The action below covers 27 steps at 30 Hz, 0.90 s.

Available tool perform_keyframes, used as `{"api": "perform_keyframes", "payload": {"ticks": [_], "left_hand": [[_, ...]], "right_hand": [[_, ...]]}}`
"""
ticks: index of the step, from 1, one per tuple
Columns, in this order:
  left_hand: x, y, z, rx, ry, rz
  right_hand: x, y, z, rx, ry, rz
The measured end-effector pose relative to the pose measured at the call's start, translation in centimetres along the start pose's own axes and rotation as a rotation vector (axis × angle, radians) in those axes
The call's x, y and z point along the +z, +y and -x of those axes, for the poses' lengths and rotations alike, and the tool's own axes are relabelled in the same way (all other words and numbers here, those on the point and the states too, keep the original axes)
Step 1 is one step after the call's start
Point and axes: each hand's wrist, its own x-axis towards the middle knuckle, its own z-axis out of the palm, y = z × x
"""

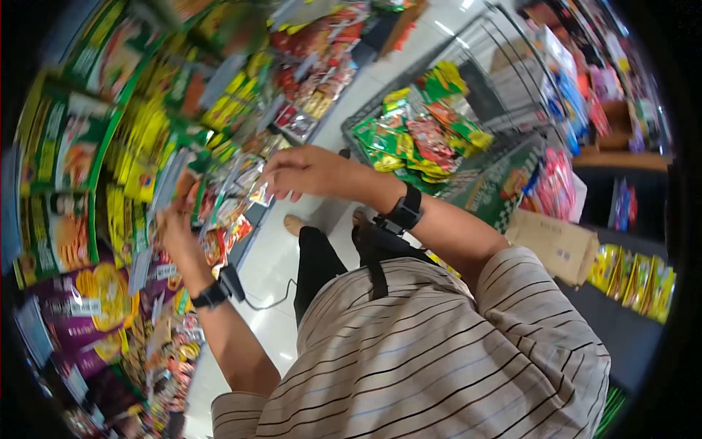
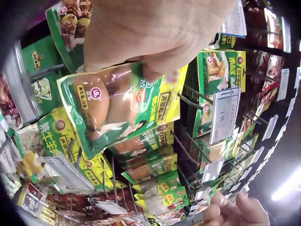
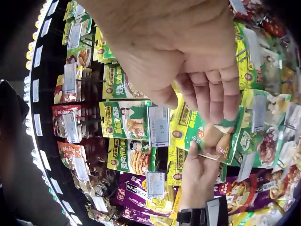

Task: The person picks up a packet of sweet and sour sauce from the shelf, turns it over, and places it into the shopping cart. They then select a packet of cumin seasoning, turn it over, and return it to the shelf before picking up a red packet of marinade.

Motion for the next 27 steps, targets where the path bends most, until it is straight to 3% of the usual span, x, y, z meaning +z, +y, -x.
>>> {"api": "perform_keyframes", "payload": {"ticks": [5, 9, 13, 16, 18, 22, 24, 27], "left_hand": [[1.2, 0.7, 5.2, 0.012, 0.17, -0.286], [2.9, -1.5, 7.3, -0.148, 0.013, -0.208], [10.3, -0.8, 10.3, -0.243, -0.188, -0.251], [13.7, -1.4, 11.4, -0.4, -0.438, -0.276], [15.6, -1.5, 12.9, -0.376, -0.503, -0.295], [17.5, -1.5, 15.4, -0.365, -0.499, -0.315], [17.7, -1.8, 16.2, -0.363, -0.468, -0.311], [18.4, -1.5, 17.3, -0.398, -0.399, -0.339]], "right_hand": [[-3.3, 2.0, 5.9, 0.069, 0.145, -0.013], [-5.4, 3.8, 9.8, 0.135, 0.245, -0.047], [-6.8, 5.3, 12.7, 0.12, 0.275, -0.098], [-8.2, 6.5, 13.8, 0.113, 0.248, -0.115], [-9.7, 7.3, 14.2, 0.104, 0.203, -0.099], [-16.1, 6.3, 15.8, 0.069, 0.272, -0.011], [-20.3, 5.7, 17.1, -0.032, 0.364, 0.024], [-26.9, 4.8, 18.5, -0.02, 0.492, 0.053]]}}
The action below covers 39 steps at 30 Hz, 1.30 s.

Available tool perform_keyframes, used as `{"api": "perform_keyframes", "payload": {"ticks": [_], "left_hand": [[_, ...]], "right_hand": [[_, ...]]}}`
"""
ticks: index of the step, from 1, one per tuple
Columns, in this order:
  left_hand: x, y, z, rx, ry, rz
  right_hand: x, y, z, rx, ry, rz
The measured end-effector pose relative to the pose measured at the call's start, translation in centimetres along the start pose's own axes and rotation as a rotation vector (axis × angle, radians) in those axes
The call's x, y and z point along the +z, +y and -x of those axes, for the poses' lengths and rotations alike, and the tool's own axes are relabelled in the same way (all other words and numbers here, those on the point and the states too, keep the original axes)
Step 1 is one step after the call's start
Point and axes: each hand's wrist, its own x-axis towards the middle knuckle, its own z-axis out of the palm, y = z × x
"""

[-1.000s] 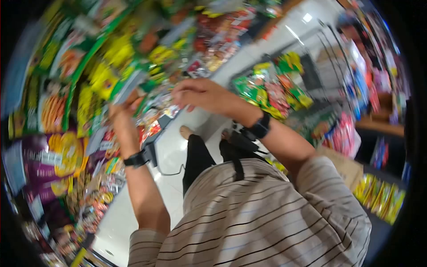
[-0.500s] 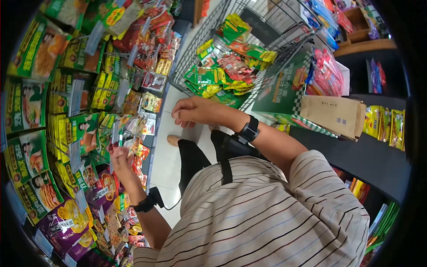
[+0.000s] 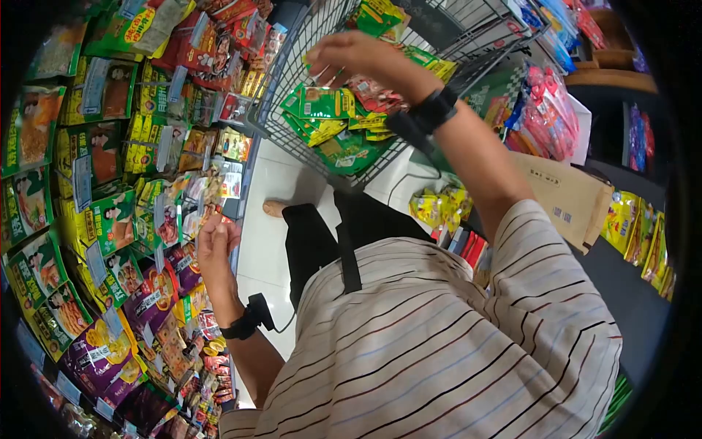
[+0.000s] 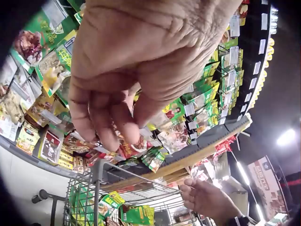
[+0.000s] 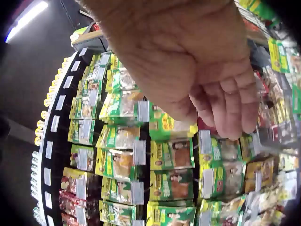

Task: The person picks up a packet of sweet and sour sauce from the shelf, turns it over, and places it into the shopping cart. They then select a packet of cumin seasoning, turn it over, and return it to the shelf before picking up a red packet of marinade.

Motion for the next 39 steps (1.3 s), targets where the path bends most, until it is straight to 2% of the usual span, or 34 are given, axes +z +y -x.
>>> {"api": "perform_keyframes", "payload": {"ticks": [1, 3, 7, 10, 12, 14, 15, 17, 18, 21, 23, 28, 31, 34, 37, 39], "left_hand": [[0.3, 0.1, 0.2, -0.015, 0.026, 0.001], [0.8, 0.5, 0.8, -0.054, 0.037, -0.025], [1.6, 0.6, 0.9, -0.115, 0.051, -0.046], [2.1, 0.5, 0.8, -0.156, 0.047, -0.1], [2.6, 0.8, 0.8, -0.188, 0.049, -0.108], [2.5, 0.0, 0.4, -0.234, 0.056, -0.087], [2.6, -0.2, 0.4, -0.251, 0.06, -0.079], [2.7, -0.4, 0.1, -0.278, 0.072, -0.061], [2.5, -0.8, 0.0, -0.295, 0.072, -0.064], [2.7, -1.0, -0.2, -0.333, 0.102, -0.076], [2.8, -1.1, -0.5, -0.352, 0.108, -0.092], [3.1, -1.1, -1.4, -0.385, 0.112, -0.103], [3.2, -1.1, -1.8, -0.372, 0.091, -0.113], [3.1, -1.4, -2.0, -0.363, 0.077, -0.086], [3.2, -1.5, -2.2, -0.359, 0.061, -0.086], [3.5, -1.2, -2.2, -0.354, 0.058, -0.083]], "right_hand": [[-2.1, 0.2, -0.9, -0.014, 0.048, 0.054], [-6.6, 3.1, -2.8, -0.067, 0.115, -0.01], [-12.1, 9.0, -4.7, 0.091, 0.381, -0.026], [-14.6, 14.6, -4.9, 0.32, 0.468, -0.155], [-18.4, 23.7, -7.1, 0.381, 0.336, 0.337], [-20.1, 27.4, -7.6, 0.375, 0.095, 0.954], [-19.8, 28.2, -7.0, 0.331, -0.088, 1.317], [-18.7, 29.2, -6.1, 0.399, -0.038, 1.362], [-17.9, 29.9, -5.5, 0.513, 0.194, 1.036], [-17.1, 30.9, -6.1, 0.85, 0.316, 0.795], [-15.6, 28.5, -5.9, 0.979, 0.208, 0.816], [-15.1, 32.2, -5.6, 0.837, 0.354, 0.789], [-15.2, 33.8, -5.9, 0.859, 0.321, 0.876], [-14.8, 34.5, -5.8, 0.819, 0.376, 0.956], [-15.1, 33.2, -5.8, 0.949, 0.338, 0.693], [-15.1, 31.9, -6.0, 0.941, 0.294, 0.62]]}}
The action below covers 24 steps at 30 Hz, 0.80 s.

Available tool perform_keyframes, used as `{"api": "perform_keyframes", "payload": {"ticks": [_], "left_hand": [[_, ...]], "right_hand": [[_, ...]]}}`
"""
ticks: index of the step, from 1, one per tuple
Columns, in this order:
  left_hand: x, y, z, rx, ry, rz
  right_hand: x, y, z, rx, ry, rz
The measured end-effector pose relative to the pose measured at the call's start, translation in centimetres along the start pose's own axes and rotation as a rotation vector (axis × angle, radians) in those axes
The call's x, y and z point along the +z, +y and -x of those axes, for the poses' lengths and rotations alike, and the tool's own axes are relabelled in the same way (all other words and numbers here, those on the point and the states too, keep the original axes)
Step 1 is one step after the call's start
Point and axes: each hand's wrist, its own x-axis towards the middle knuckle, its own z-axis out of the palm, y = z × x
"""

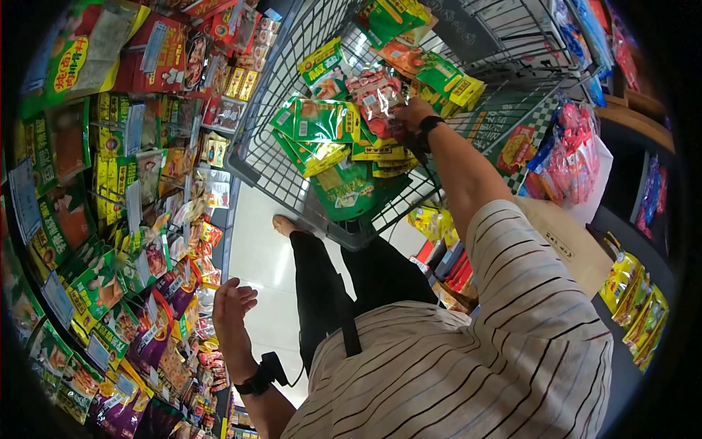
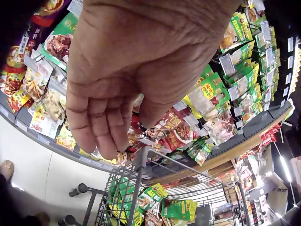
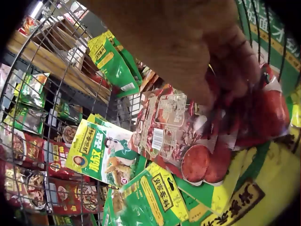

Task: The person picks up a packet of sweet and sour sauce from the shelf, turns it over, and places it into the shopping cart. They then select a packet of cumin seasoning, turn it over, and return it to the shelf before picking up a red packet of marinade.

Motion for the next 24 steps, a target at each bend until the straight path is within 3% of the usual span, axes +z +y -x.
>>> {"api": "perform_keyframes", "payload": {"ticks": [1, 4, 6, 8, 11, 14, 16, 17, 18, 20, 22, 24], "left_hand": [[0.1, 0.2, 0.0, 0.003, -0.003, 0.001], [0.6, 1.0, 0.4, 0.026, -0.005, -0.023], [0.5, 1.0, 0.4, 0.046, -0.031, -0.005], [0.5, 1.3, 0.5, 0.07, -0.047, 0.002], [0.9, 2.5, 0.3, 0.104, -0.08, -0.032], [2.3, 4.6, 0.6, 0.21, -0.075, -0.125], [2.7, 4.9, 0.0, 0.291, -0.15, -0.145], [3.3, 5.0, -0.2, 0.376, -0.163, -0.188], [3.8, 5.2, -0.4, 0.461, -0.175, -0.23], [4.4, 6.1, 0.0, 0.604, -0.171, -0.412], [4.6, 6.2, 0.8, 0.792, -0.096, -0.651], [4.1, 5.9, 1.8, 0.843, -0.052, -0.699]], "right_hand": [[-0.5, -0.3, 0.5, -0.009, -0.032, -0.024], [-2.4, -1.7, 2.5, -0.27, -0.152, -0.364], [-3.8, -2.9, 4.3, -0.315, -0.218, -0.67], [-5.5, -5.6, 6.8, -0.229, -0.262, -1.058], [-8.0, -7.8, 11.9, -0.428, -0.296, -1.202], [-9.0, -9.5, 19.5, -0.653, -0.265, -1.167], [-7.0, -9.3, 20.2, -0.869, -0.272, -1.035], [-7.7, -10.8, 25.8, -0.811, -0.335, -1.062], [-6.8, -11.4, 27.5, -0.692, -0.351, -1.059], [-3.6, -12.1, 30.9, -0.821, -0.471, -1.149], [-1.5, -12.7, 33.8, -0.779, -0.652, -1.138], [1.0, -13.3, 35.9, -0.784, -0.79, -1.126]]}}
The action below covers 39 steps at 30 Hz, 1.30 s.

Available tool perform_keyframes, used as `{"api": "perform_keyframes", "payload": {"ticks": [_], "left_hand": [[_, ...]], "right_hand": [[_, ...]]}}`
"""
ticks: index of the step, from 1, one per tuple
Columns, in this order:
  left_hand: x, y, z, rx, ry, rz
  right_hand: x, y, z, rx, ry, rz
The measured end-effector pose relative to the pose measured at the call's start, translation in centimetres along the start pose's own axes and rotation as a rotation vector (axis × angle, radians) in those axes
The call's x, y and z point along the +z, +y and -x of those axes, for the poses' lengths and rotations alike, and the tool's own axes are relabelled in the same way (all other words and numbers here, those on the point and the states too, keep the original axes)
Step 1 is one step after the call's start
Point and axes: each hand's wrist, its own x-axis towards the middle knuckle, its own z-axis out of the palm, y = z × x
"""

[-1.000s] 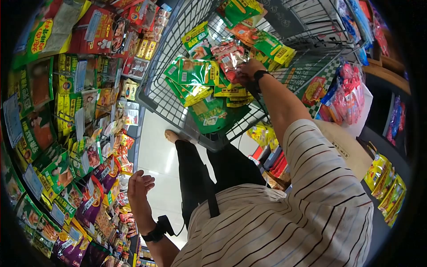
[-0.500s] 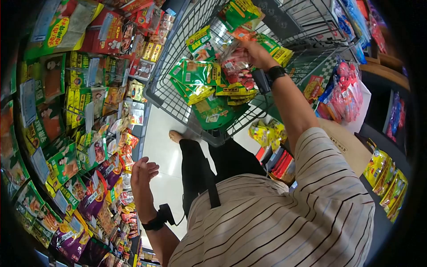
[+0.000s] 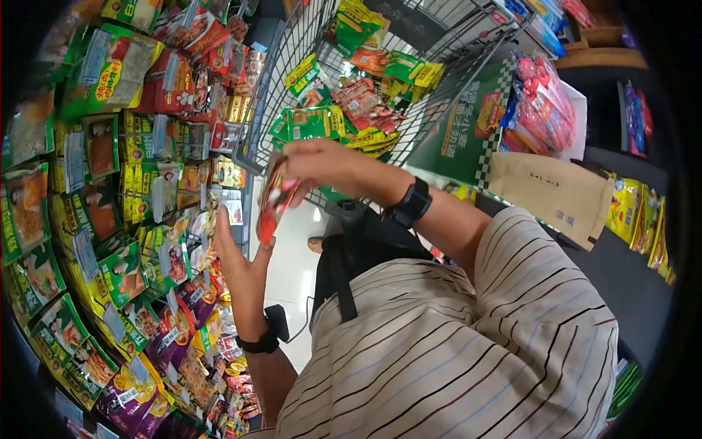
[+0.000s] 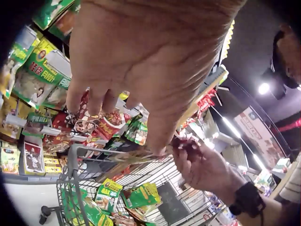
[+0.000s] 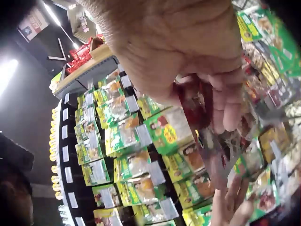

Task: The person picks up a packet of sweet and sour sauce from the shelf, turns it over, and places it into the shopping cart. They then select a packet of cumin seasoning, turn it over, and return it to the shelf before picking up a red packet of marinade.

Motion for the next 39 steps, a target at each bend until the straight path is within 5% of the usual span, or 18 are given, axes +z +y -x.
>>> {"api": "perform_keyframes", "payload": {"ticks": [7, 13, 18, 22, 27, 31, 39], "left_hand": [[-1.7, -2.3, 6.6, 0.117, 0.051, -0.027], [-2.7, -6.4, 12.3, -0.183, 0.161, 0.436], [-5.9, -6.3, 15.4, -0.41, 0.245, 0.831], [-7.2, -8.2, 17.6, -0.389, 0.296, 1.07], [-9.2, -8.6, 19.5, -0.289, 0.309, 1.346], [-10.2, -9.6, 20.9, -0.288, 0.386, 1.335], [-12.5, -11.1, 23.6, -0.262, 0.399, 1.41]], "right_hand": [[7.2, 4.3, 1.1, 0.083, -0.143, -0.002], [12.7, 5.6, 2.5, 0.096, -0.183, -0.064], [14.2, 6.5, 3.1, -0.109, -0.025, 0.269], [16.6, 6.6, 3.9, -0.113, 0.041, 0.506], [20.1, 9.0, 4.0, -0.034, -0.116, 0.706], [22.2, 11.0, 3.2, 0.022, -0.244, 0.744], [26.8, 12.8, 3.4, 0.073, -0.221, 0.673]]}}
